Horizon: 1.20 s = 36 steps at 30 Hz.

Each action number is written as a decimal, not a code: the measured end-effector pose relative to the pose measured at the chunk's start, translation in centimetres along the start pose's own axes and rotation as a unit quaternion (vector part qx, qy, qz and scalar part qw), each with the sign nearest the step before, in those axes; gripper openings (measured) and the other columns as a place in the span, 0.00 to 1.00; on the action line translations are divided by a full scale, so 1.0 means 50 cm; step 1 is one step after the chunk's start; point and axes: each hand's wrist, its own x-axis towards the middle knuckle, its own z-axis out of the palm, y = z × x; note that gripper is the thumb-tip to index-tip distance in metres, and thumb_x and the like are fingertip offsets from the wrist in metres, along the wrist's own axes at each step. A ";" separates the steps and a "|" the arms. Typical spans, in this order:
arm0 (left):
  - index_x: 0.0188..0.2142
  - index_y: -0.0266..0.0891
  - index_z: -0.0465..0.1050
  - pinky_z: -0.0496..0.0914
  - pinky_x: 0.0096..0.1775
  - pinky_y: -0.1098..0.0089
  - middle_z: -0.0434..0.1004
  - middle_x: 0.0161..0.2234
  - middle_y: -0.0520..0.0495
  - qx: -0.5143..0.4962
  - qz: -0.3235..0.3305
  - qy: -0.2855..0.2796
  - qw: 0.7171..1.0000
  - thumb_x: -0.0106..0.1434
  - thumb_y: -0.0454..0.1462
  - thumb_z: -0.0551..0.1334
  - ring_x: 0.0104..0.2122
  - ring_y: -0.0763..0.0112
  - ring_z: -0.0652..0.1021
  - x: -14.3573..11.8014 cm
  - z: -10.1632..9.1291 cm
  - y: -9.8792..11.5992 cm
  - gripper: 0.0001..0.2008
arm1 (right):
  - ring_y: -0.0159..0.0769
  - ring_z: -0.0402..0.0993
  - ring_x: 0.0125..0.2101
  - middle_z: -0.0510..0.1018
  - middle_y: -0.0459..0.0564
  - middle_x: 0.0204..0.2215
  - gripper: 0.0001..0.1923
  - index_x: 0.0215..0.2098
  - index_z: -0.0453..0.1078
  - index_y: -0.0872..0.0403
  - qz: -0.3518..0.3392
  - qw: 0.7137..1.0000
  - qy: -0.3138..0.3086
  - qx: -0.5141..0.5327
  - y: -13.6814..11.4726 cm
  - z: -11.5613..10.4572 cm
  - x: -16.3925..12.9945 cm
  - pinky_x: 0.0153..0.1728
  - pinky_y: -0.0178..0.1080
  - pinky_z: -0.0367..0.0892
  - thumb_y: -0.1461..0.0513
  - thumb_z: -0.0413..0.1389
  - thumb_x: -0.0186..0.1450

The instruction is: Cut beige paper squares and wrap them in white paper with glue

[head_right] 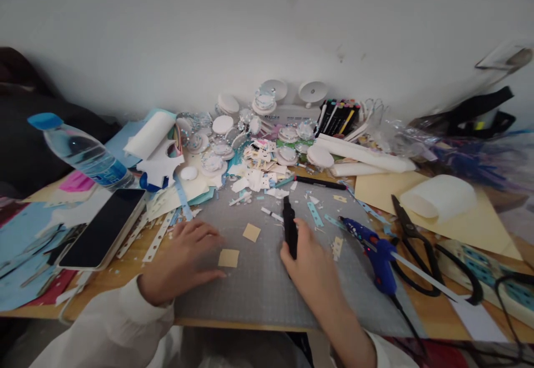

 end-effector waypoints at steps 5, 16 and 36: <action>0.38 0.42 0.74 0.55 0.46 0.55 0.74 0.40 0.47 0.025 0.070 -0.058 0.996 0.53 0.44 0.69 0.45 0.57 0.69 0.045 0.006 0.013 0.15 | 0.44 0.77 0.35 0.77 0.57 0.41 0.18 0.53 0.58 0.57 -0.016 0.997 0.063 -0.043 0.030 -0.037 0.015 0.30 0.40 0.67 0.59 0.47 0.66; 0.30 0.39 0.70 0.54 0.45 0.60 0.75 0.35 0.51 -0.006 0.069 -0.050 0.996 0.62 0.36 0.62 0.42 0.64 0.69 0.022 0.009 -0.001 0.04 | 0.49 0.73 0.38 0.75 0.60 0.37 0.09 0.43 0.66 0.59 -0.065 0.979 0.062 -0.185 0.060 -0.028 0.097 0.34 0.44 0.66 0.67 0.49 0.65; 0.39 0.38 0.70 0.67 0.34 0.71 0.72 0.30 0.47 -0.140 -0.022 0.142 0.980 0.65 0.32 0.52 0.29 0.71 0.73 -0.046 -0.015 -0.050 0.09 | 0.40 0.74 0.33 0.75 0.50 0.31 0.13 0.33 0.67 0.54 -0.328 0.934 0.043 -0.134 -0.104 0.045 0.067 0.34 0.40 0.68 0.75 0.46 0.63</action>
